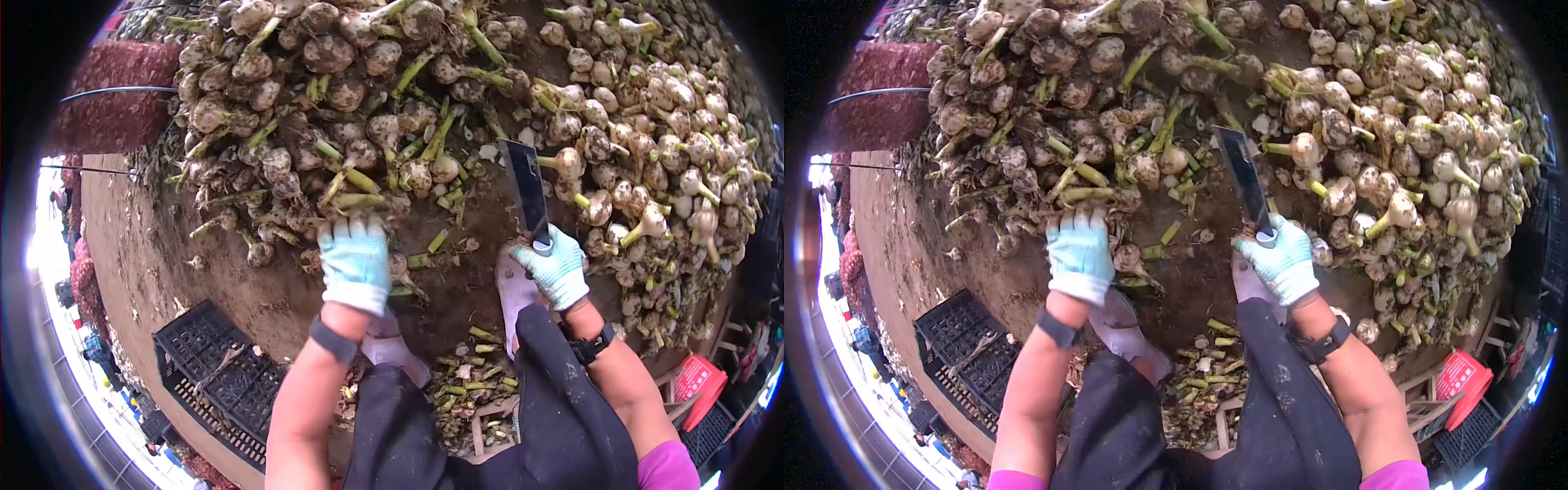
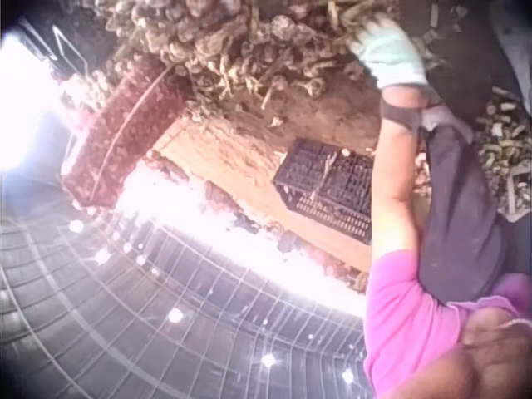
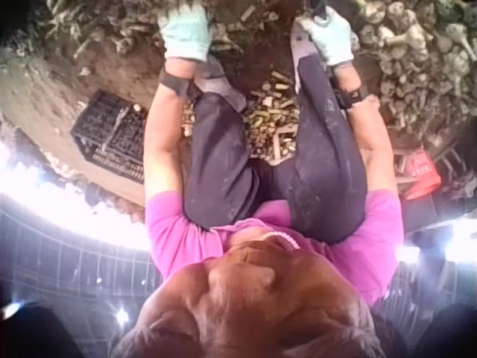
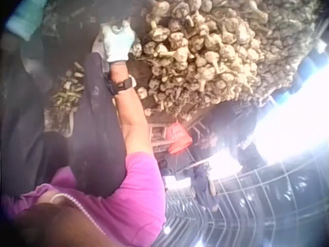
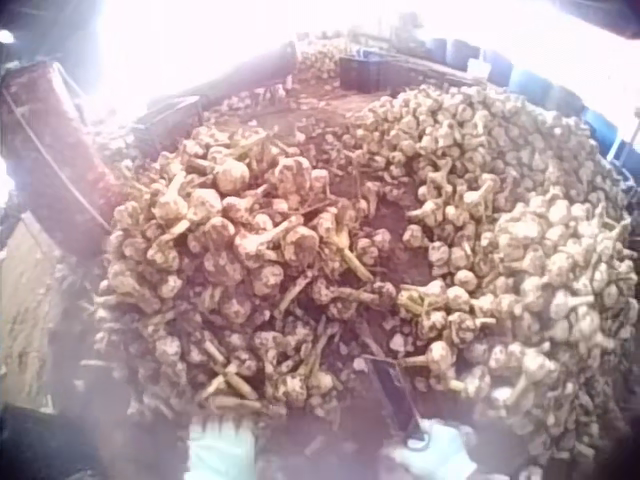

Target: Trimming roots and stalks of garlic bulbs using a cleaver in an agricultural setting.

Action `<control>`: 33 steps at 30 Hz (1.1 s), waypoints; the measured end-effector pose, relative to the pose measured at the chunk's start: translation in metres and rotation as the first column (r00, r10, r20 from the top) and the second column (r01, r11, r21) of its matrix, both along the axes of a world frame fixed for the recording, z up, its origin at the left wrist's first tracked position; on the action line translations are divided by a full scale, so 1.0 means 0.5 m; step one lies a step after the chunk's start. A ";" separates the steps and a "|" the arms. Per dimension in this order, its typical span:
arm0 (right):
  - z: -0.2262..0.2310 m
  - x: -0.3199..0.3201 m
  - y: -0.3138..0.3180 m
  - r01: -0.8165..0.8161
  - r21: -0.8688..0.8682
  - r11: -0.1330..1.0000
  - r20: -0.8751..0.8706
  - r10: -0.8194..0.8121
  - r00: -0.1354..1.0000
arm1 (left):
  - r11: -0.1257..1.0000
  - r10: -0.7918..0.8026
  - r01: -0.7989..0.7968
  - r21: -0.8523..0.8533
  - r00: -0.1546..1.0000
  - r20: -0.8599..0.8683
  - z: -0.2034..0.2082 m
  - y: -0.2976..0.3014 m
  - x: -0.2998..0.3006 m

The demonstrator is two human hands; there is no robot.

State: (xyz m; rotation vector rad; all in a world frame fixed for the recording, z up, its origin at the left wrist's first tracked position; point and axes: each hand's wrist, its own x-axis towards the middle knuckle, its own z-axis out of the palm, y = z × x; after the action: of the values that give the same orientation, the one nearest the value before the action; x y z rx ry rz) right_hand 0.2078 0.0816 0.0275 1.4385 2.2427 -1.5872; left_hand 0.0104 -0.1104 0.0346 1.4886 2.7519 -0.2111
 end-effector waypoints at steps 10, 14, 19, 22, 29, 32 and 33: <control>0.037 -0.042 -0.024 -0.112 0.087 0.990 -0.054 0.117 0.992 | 0.949 -0.127 0.092 -0.301 0.987 -0.097 -0.093 0.033 -0.068; 0.046 -0.041 -0.031 -0.091 0.063 0.994 -0.093 0.097 0.991 | 0.974 0.061 -0.029 -0.224 0.989 0.138 -0.001 0.007 -0.020; 0.078 -0.058 -0.060 -0.332 0.451 0.829 -0.198 0.455 0.868 | 0.668 -0.005 -0.717 0.199 0.263 0.965 0.045 -0.023 0.053; 0.113 -0.071 -0.064 -0.475 0.540 0.695 -0.157 0.638 0.754 | 0.821 -0.037 -0.549 0.160 0.227 0.973 0.071 -0.028 0.061; 0.109 -0.074 -0.077 -0.472 0.657 0.587 -0.107 0.693 0.713 | 0.604 -0.293 -0.796 -0.048 -0.277 0.915 0.060 -0.034 0.067; 0.117 -0.069 -0.085 -0.553 0.667 0.499 -0.024 0.757 0.653 | 0.373 -0.489 -0.787 -0.491 -0.616 0.617 0.022 -0.005 0.065; 0.123 -0.072 -0.084 -0.580 0.661 0.476 -0.011 0.779 0.627 | 0.447 -0.365 -0.874 -0.190 -0.372 0.853 0.038 0.001 0.078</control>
State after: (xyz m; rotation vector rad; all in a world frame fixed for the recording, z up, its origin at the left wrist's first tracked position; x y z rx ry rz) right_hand 0.1718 0.0394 0.0890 0.0857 3.0973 -0.8632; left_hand 0.0492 -0.1098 0.0534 -0.1368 1.2584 1.6810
